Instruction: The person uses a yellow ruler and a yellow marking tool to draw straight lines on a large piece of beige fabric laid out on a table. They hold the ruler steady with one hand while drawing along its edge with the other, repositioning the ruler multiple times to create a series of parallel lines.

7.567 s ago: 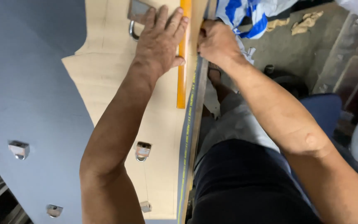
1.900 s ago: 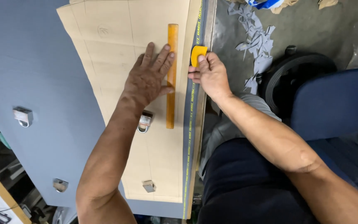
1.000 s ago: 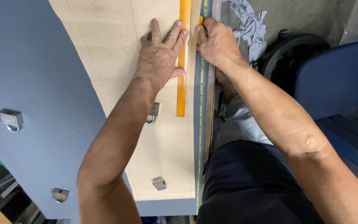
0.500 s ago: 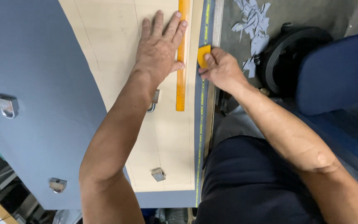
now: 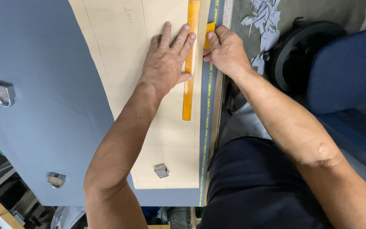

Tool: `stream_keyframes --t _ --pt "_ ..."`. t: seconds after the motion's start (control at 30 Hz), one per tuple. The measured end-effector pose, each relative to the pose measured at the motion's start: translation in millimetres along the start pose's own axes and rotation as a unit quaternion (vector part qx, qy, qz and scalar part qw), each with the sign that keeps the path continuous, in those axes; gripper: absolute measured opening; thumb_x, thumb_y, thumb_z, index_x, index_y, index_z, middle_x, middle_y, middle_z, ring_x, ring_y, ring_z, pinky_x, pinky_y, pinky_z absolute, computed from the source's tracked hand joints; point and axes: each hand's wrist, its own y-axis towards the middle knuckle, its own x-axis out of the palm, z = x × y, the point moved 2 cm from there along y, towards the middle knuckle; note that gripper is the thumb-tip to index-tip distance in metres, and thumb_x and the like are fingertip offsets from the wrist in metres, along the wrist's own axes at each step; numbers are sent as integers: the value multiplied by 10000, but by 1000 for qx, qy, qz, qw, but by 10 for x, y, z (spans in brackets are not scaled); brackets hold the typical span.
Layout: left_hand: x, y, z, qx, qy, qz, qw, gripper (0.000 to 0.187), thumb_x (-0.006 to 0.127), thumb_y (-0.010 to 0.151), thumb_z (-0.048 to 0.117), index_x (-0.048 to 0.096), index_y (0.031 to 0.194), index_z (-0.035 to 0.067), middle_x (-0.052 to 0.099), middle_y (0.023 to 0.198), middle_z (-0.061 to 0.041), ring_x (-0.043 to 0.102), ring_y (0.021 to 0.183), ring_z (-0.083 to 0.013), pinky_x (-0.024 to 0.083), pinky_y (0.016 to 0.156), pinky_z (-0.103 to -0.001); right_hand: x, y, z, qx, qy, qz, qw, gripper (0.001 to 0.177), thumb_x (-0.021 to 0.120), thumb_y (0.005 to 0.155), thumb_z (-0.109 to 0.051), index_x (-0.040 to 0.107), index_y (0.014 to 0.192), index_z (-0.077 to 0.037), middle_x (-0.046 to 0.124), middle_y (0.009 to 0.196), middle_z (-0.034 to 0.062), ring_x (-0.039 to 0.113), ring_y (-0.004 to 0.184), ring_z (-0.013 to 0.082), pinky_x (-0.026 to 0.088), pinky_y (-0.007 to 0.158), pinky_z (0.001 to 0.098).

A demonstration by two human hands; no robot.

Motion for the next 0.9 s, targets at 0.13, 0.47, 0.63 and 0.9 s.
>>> stream_keyframes --t 0.13,0.47,0.63,0.9 --pt "28 14 11 -2 -2 -6 1000 1076 548 876 772 91 1675 214 13 1727 0 58 1517 -442 283 1184 -550 -10 27 -70 -5 -80 -6 997 210 430 1105 -273 557 1010 -135 751 886 73 780 721 131 620 614 246" --pt "42 15 7 -5 -2 5 1000 1066 534 884 779 106 1679 211 29 1727 -2 51 1512 -444 279 1181 -543 -44 56 -159 -39 -163 13 986 223 421 1107 -301 501 977 -138 767 840 41 756 643 136 588 605 313" --pt "84 30 19 -6 2 15 1000 1088 553 870 792 121 1679 205 36 1724 -3 53 1503 -450 301 1175 -561 -38 96 -111 -68 -179 33 981 222 421 1098 -305 495 956 -152 750 773 8 743 602 121 577 605 325" --pt "87 89 67 -16 1 5 1000 1122 605 847 771 113 1679 202 35 1722 -8 68 1494 -470 302 1168 -566 -50 244 21 -156 -289 79 941 275 474 1112 -249 530 924 -58 640 721 183 555 602 434 423 564 524"
